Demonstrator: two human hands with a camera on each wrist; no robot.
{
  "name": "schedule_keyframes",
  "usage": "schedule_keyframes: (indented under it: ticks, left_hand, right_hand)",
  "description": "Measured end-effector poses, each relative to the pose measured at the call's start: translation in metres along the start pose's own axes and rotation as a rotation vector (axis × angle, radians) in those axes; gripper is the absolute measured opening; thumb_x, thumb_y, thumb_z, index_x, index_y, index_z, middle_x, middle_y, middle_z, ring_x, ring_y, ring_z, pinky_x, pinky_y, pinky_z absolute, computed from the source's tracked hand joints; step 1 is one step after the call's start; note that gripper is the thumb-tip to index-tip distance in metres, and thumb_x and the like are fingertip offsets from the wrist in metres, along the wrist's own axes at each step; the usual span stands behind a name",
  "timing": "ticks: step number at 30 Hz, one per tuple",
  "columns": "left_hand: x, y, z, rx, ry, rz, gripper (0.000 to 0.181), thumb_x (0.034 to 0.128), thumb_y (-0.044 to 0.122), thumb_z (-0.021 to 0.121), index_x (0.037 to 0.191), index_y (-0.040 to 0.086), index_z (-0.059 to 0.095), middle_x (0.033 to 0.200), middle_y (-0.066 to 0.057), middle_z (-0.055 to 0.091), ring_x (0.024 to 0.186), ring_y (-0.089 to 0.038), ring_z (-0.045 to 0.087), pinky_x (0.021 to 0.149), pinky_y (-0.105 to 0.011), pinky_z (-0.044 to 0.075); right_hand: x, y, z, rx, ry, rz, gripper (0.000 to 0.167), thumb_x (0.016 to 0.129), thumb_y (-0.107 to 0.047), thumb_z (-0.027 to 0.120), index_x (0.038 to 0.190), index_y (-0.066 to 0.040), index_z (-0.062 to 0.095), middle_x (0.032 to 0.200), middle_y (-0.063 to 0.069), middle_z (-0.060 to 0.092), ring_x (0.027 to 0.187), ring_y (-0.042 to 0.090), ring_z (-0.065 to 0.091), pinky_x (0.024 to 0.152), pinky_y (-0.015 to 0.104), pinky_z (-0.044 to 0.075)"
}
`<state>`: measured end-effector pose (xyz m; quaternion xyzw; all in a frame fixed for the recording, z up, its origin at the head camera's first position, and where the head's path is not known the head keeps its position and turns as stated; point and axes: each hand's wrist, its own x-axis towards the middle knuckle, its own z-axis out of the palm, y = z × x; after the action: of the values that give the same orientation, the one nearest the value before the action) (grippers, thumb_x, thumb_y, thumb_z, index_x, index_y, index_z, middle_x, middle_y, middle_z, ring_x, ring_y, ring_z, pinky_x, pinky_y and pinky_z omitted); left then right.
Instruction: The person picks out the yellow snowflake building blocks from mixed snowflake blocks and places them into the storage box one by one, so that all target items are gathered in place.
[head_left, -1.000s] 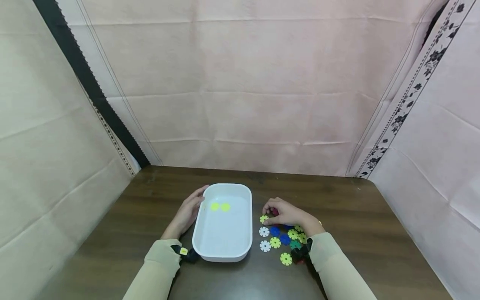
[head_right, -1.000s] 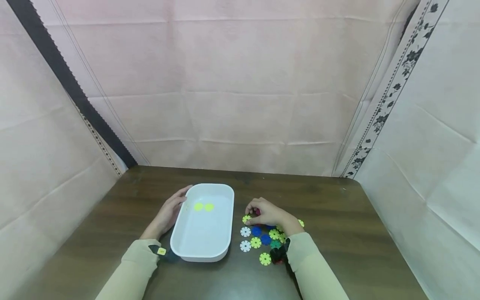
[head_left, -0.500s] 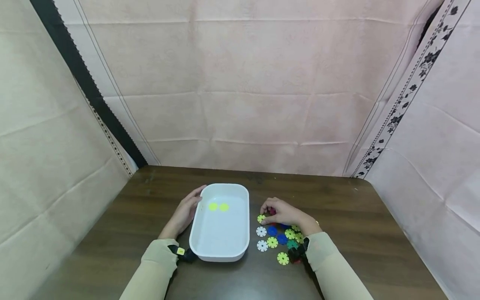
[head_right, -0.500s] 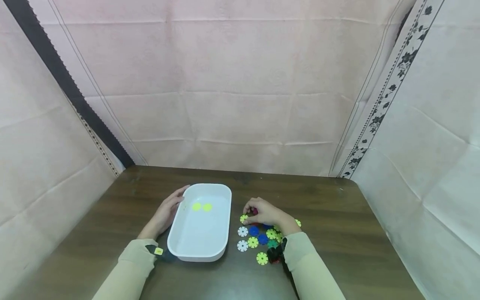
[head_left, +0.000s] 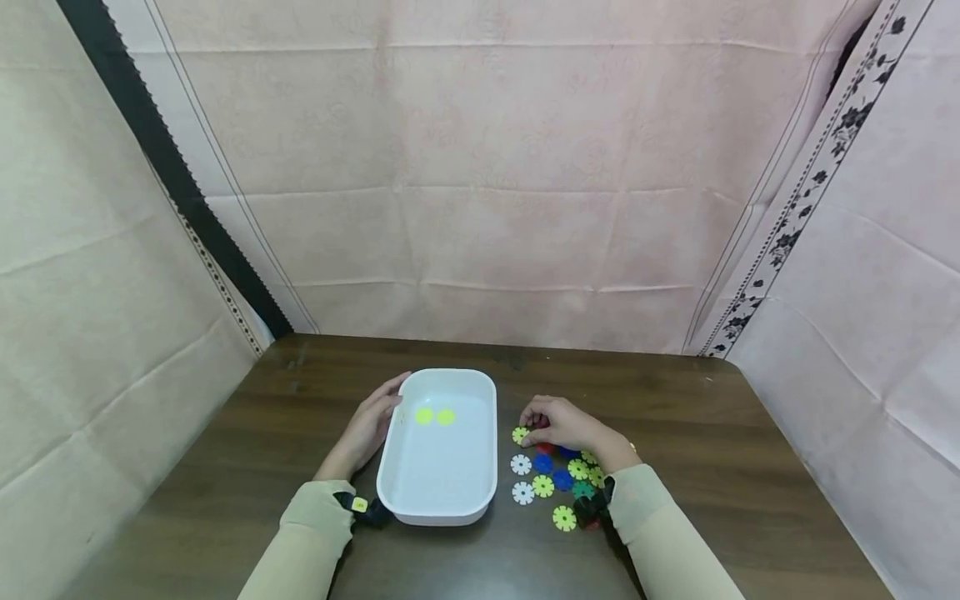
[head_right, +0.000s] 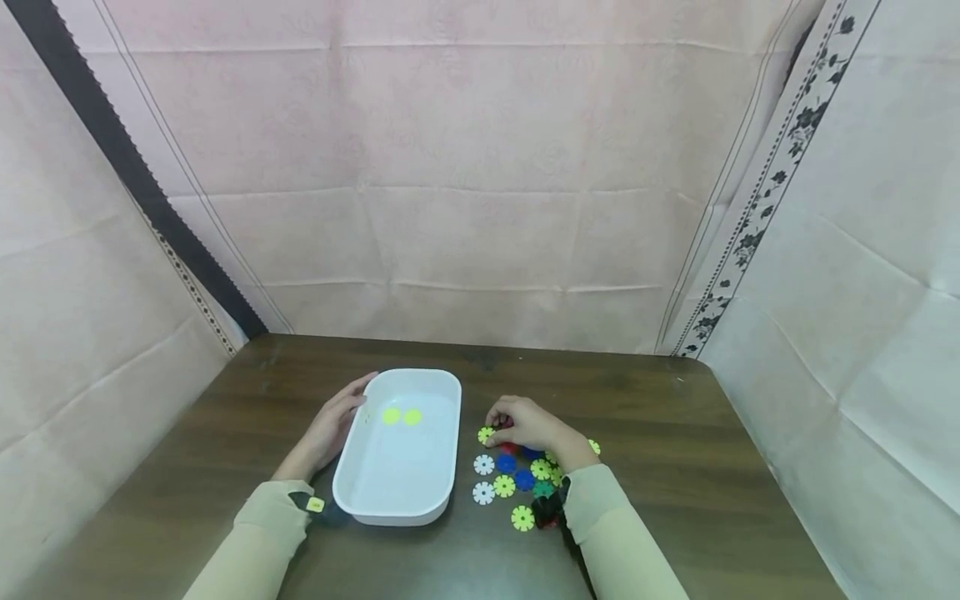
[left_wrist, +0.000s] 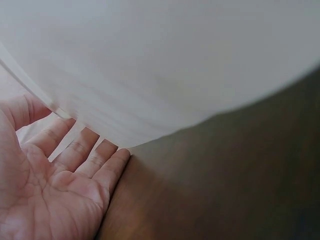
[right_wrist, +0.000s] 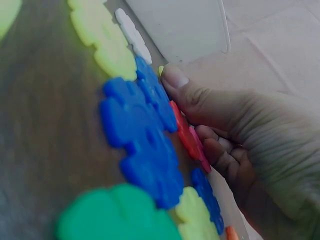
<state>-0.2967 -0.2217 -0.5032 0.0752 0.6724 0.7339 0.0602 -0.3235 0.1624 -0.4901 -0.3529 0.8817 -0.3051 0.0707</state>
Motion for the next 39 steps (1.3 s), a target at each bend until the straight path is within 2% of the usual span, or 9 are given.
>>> schedule_keyframes:
  ticks: [9,17,23,29,35,39]
  left_hand:
    - [0.001,0.0,-0.002,0.001,-0.013,0.014,0.049,0.1024,0.021,0.049,0.151,0.02,0.045,0.154,-0.005,0.045,0.136,-0.024,0.048,0.103,-0.028,0.045]
    - [0.003,0.003,-0.003,-0.012,-0.024,0.024,0.048,0.1031,0.022,0.049,0.151,0.02,0.046,0.154,-0.004,0.045,0.137,-0.025,0.047,0.105,-0.029,0.044]
    - [0.003,0.004,-0.002,-0.024,-0.022,0.017,0.047,0.1036,0.02,0.048,0.151,0.02,0.046,0.152,-0.004,0.046,0.136,-0.027,0.049,0.104,-0.031,0.045]
    - [0.002,0.001,-0.002,-0.042,-0.029,-0.003,0.048,0.1036,0.02,0.048,0.151,0.02,0.045,0.152,-0.005,0.046,0.135,-0.028,0.05,0.104,-0.035,0.046]
    - [0.0,0.0,-0.001,-0.018,-0.027,-0.006,0.048,0.103,0.023,0.05,0.151,0.022,0.046,0.152,-0.003,0.046,0.134,-0.025,0.051,0.108,-0.04,0.043]
    - [-0.001,0.001,-0.001,-0.012,-0.026,0.003,0.049,0.1024,0.025,0.05,0.151,0.021,0.045,0.153,-0.004,0.045,0.135,-0.025,0.05,0.108,-0.038,0.043]
  right_hand:
    - [0.0,-0.006,-0.004,-0.017,-0.023,0.006,0.026,0.087,-0.033,0.079,0.107,-0.021,0.068,0.095,-0.01,0.062,0.087,0.012,0.057,0.081,0.03,0.053]
    - [0.001,-0.009,-0.009,0.057,-0.025,-0.027,0.019,0.092,-0.024,0.074,0.11,-0.021,0.067,0.092,-0.012,0.068,0.083,0.01,0.062,0.078,0.03,0.054]
    - [0.002,-0.009,-0.01,0.104,0.016,-0.041,0.014,0.095,-0.022,0.071,0.109,-0.022,0.069,0.097,-0.012,0.07,0.089,0.01,0.066,0.085,0.03,0.055]
    - [0.003,-0.013,-0.011,0.144,0.086,-0.018,0.017,0.095,-0.022,0.071,0.112,-0.022,0.068,0.099,-0.012,0.069,0.092,0.009,0.066,0.085,0.028,0.056]
    - [0.008,-0.026,-0.018,0.146,0.124,-0.047,0.016,0.096,-0.022,0.07,0.111,-0.022,0.068,0.1,-0.011,0.069,0.094,0.01,0.065,0.086,0.031,0.055]
    - [0.016,-0.04,-0.025,0.138,0.156,-0.071,0.017,0.095,-0.021,0.07,0.112,-0.019,0.069,0.1,-0.012,0.069,0.094,0.009,0.065,0.086,0.03,0.056]
